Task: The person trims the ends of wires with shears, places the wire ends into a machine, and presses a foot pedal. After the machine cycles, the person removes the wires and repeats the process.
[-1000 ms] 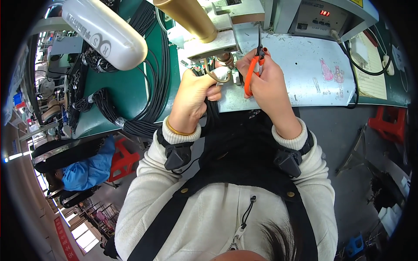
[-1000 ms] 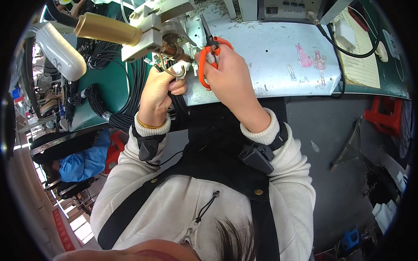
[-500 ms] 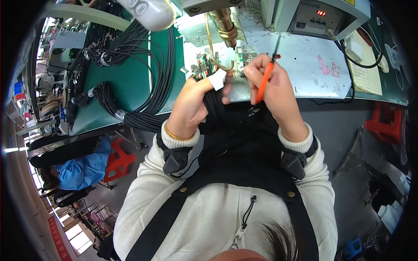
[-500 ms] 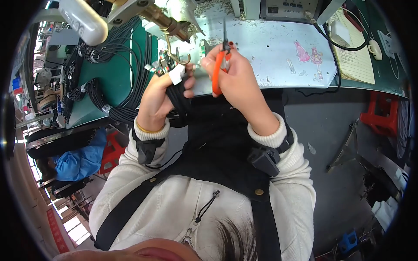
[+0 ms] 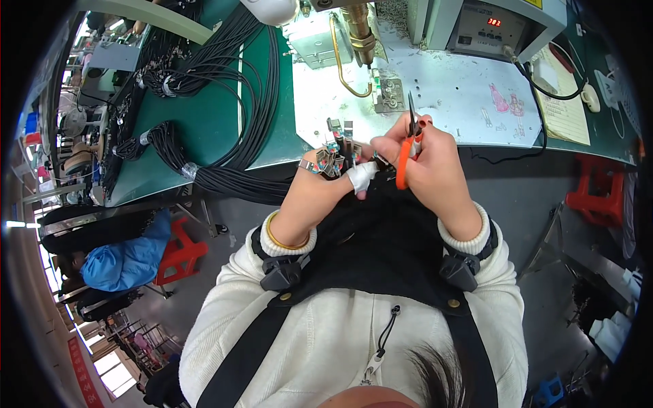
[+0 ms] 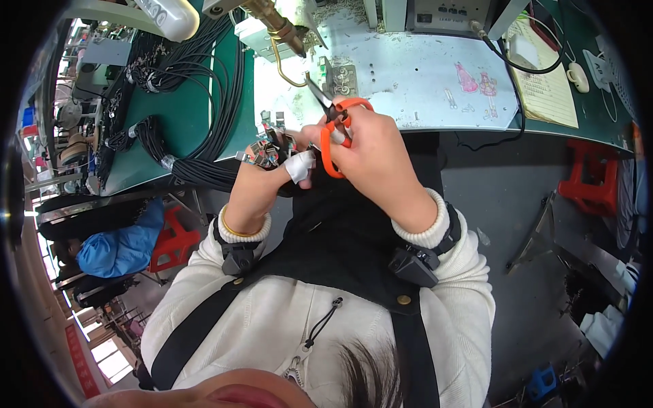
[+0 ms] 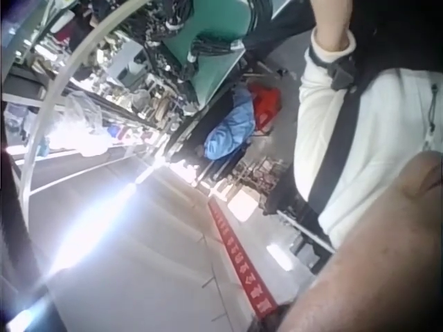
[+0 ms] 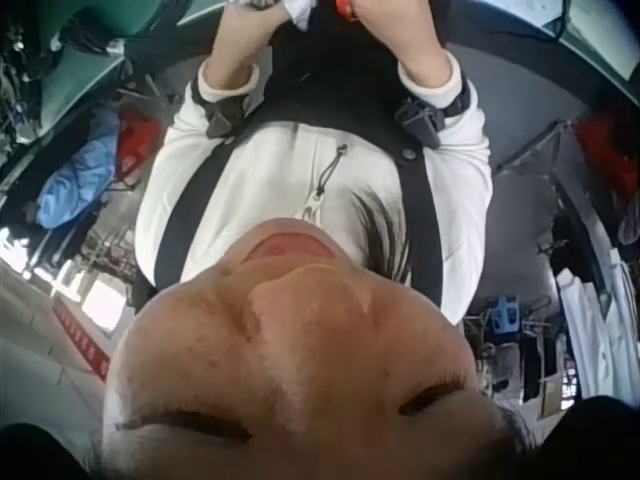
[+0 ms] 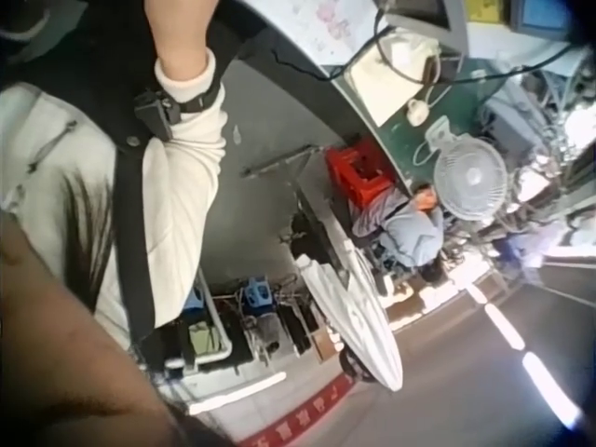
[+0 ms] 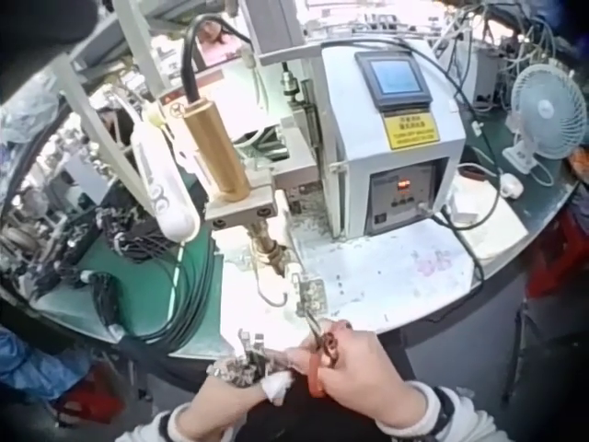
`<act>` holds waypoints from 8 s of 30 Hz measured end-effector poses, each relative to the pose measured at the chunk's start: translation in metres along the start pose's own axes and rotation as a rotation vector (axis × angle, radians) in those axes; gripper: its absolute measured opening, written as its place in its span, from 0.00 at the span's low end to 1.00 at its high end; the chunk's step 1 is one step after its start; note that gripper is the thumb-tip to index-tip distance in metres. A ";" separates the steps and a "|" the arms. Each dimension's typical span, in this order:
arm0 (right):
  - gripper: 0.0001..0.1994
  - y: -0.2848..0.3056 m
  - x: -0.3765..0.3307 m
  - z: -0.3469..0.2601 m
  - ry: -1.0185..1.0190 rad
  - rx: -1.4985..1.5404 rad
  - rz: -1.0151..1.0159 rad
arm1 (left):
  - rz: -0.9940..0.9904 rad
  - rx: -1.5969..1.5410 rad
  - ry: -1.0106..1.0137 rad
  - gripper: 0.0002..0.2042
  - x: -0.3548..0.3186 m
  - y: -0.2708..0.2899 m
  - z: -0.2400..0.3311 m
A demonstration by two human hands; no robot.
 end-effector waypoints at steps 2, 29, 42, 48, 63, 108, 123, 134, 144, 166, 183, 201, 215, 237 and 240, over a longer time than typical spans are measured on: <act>0.12 0.014 -0.003 -0.009 0.066 -0.468 0.047 | 0.291 0.211 -0.096 0.08 -0.011 0.014 0.014; 0.05 -0.003 -0.007 -0.022 0.433 -0.497 0.004 | 0.090 -0.258 -0.057 0.03 0.005 0.017 0.000; 0.07 0.000 -0.023 -0.030 0.491 -0.681 0.136 | 0.331 0.313 -0.496 0.07 -0.015 0.011 0.033; 0.03 0.005 -0.017 0.012 0.059 0.105 0.237 | 0.322 0.039 -0.198 0.07 -0.006 0.024 0.015; 0.13 -0.019 -0.025 0.033 0.000 -0.596 -0.089 | 0.271 -0.148 -0.057 0.05 0.002 0.034 0.006; 0.07 0.032 0.044 0.045 -0.103 0.097 0.269 | -0.003 -0.337 0.056 0.06 0.074 0.035 0.017; 0.05 -0.003 0.000 -0.015 0.231 -0.276 0.022 | 0.130 0.037 -0.031 0.04 0.003 0.019 -0.004; 0.04 -0.020 -0.014 0.036 -0.237 0.300 0.008 | 0.182 -0.132 -0.163 0.05 -0.001 0.028 0.000; 0.09 -0.026 -0.019 -0.061 0.789 -1.068 -0.096 | 0.143 -0.165 0.041 0.06 -0.001 0.027 -0.003; 0.09 -0.011 -0.019 0.009 0.036 -0.654 -0.120 | 0.288 -0.031 -0.156 0.07 -0.006 0.034 0.018; 0.09 0.028 -0.008 0.053 -0.187 -0.189 0.254 | -0.034 -0.396 0.064 0.07 0.072 0.034 0.008; 0.09 0.042 0.052 0.058 -0.033 -0.087 0.223 | -0.013 -0.275 0.085 0.06 0.089 0.041 0.018; 0.08 0.039 0.053 0.054 -0.018 -0.035 0.254 | -0.014 -0.267 0.075 0.06 0.084 0.034 0.025; 0.05 0.003 0.000 -0.013 0.034 0.066 0.087 | -0.095 -0.074 0.019 0.07 0.007 0.000 -0.006; 0.06 0.009 -0.002 -0.019 0.182 -0.050 0.078 | -0.104 -0.041 -0.049 0.07 0.004 -0.001 0.005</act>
Point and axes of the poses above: each hand's wrist, its own x-axis towards the middle knuckle, its own y-axis out of the back of the hand, z = x × y, the point moved 10 cm from there along x, towards the middle knuckle, and after that the axes turned 11 degrees about y, right-handed, at the moved point
